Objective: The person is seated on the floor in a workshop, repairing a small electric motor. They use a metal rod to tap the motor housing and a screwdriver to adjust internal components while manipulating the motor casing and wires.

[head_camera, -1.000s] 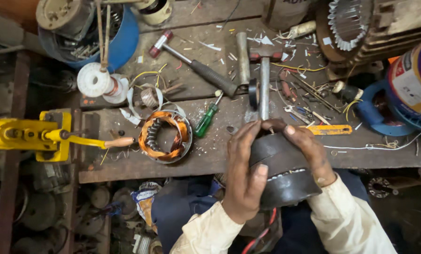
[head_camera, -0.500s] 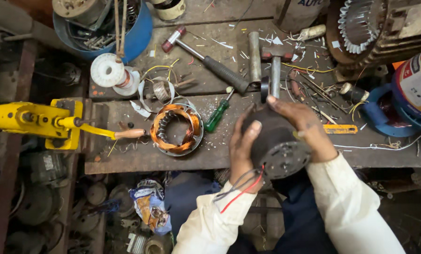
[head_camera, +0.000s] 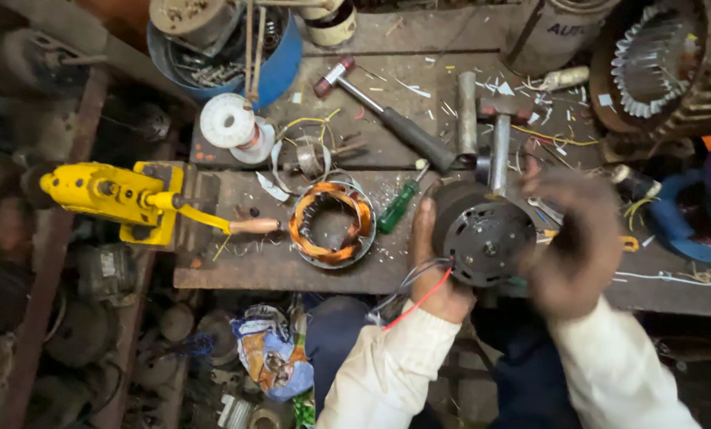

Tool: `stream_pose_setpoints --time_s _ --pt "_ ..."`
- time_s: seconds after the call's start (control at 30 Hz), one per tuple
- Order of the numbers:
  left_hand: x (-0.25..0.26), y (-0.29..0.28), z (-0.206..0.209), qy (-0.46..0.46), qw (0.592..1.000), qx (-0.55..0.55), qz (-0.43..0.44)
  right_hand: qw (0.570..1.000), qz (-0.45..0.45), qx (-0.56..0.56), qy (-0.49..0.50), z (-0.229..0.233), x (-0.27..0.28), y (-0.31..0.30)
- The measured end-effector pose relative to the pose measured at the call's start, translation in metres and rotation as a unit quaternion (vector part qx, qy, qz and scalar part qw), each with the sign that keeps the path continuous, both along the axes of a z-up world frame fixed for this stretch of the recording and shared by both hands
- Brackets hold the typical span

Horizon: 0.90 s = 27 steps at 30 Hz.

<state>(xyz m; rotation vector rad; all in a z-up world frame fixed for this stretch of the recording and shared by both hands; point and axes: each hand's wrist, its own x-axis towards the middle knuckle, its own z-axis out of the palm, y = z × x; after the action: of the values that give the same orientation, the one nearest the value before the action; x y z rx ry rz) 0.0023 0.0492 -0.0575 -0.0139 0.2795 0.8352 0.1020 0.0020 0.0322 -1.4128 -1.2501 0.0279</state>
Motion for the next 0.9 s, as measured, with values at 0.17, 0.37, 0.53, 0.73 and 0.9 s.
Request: stream_pose_setpoints --time_s 0.17,0.37,0.53,0.73,0.9 --pt "-0.013 -0.001 0.008 -0.107 0.991 -0.059 -0.045 0.980 0.033 -0.027 -0.193 -0.005 -0.029 -0.011" --pt "-0.020 -0.005 0.010 -0.054 0.997 -0.015 -0.060 0.982 0.029 -0.060 -0.175 -0.015 -0.025 -0.016" --pt "-0.019 -0.006 0.013 0.012 1.000 -0.009 -0.023 0.983 0.054 -0.059 -0.168 -0.019 -0.018 -0.016" --pt "-0.025 -0.009 0.031 0.081 0.995 0.058 0.004 0.977 0.133 -0.029 -0.162 -0.015 -0.002 -0.016" --pt "-0.024 -0.011 0.037 0.105 0.992 0.061 0.022 0.974 0.163 -0.026 -0.155 -0.014 0.003 -0.019"
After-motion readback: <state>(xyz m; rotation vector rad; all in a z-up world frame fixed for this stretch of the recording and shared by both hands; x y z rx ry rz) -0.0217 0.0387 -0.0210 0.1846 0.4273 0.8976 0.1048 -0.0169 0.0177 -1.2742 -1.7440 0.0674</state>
